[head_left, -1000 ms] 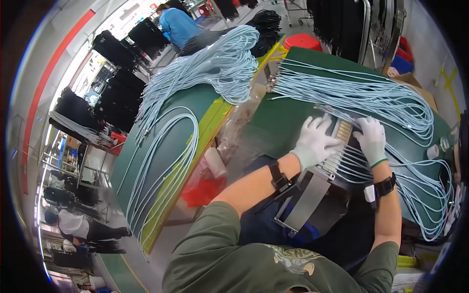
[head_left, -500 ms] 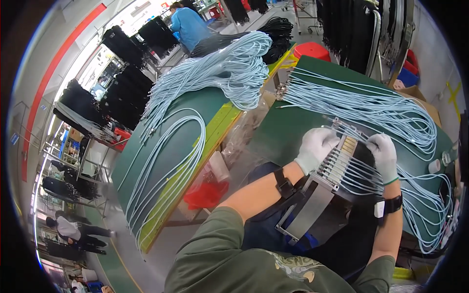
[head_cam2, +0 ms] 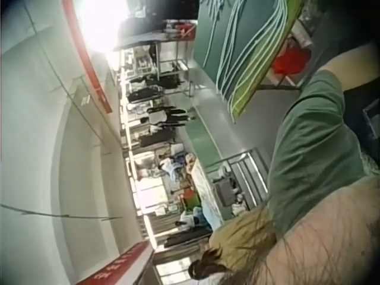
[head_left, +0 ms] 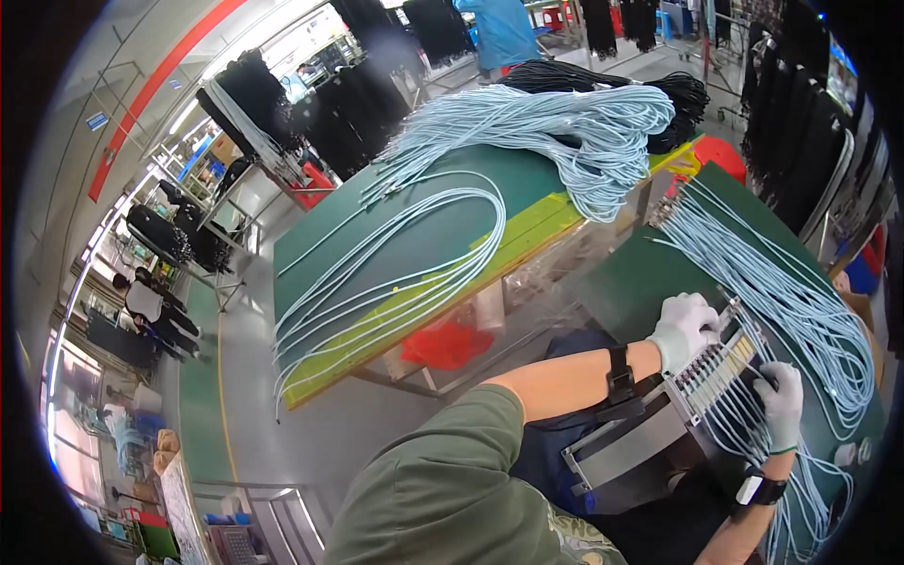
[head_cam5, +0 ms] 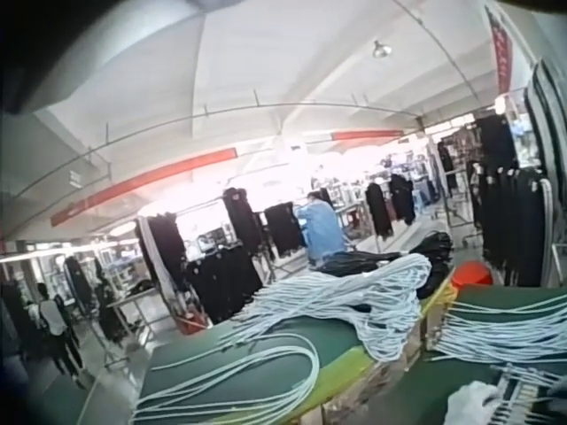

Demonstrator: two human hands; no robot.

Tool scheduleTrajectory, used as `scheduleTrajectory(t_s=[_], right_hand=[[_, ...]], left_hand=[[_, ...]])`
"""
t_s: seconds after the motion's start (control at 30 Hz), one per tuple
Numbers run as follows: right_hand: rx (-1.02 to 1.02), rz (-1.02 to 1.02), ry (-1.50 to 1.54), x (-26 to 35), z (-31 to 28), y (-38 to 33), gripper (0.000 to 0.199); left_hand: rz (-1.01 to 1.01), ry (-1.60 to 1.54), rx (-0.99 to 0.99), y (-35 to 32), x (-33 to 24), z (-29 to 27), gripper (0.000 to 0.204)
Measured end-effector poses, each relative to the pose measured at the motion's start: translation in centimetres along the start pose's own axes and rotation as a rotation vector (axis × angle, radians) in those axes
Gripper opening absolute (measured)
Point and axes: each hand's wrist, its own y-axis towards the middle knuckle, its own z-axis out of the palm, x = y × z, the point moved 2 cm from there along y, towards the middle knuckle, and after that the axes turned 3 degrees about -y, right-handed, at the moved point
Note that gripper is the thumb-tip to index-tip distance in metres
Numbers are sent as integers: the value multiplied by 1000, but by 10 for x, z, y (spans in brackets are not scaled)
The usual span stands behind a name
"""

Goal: The person gathers a bundle of cables, places the ends into a metal fixture, and inserts the fixture into a machine. After removing the fixture, the person pulls the cables out, sets them on the table, and then places a new set of cables into the fixture one by one to repeat the process.

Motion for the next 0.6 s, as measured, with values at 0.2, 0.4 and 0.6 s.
scheduleTrajectory(t_s=[0.2, 0.4, 0.6], right_hand=[[-173, -200, 51, 59, 42, 15, 19], [-118, 40, 276, 29, 42, 8, 14], [-214, -2, 201, 44, 50, 12, 12]], left_hand=[[51, -187, 151, 7, -19, -8, 11], [-68, -392, 94, 5, -18, -5, 16], [-61, -419, 79, 4, -13, 5, 18]])
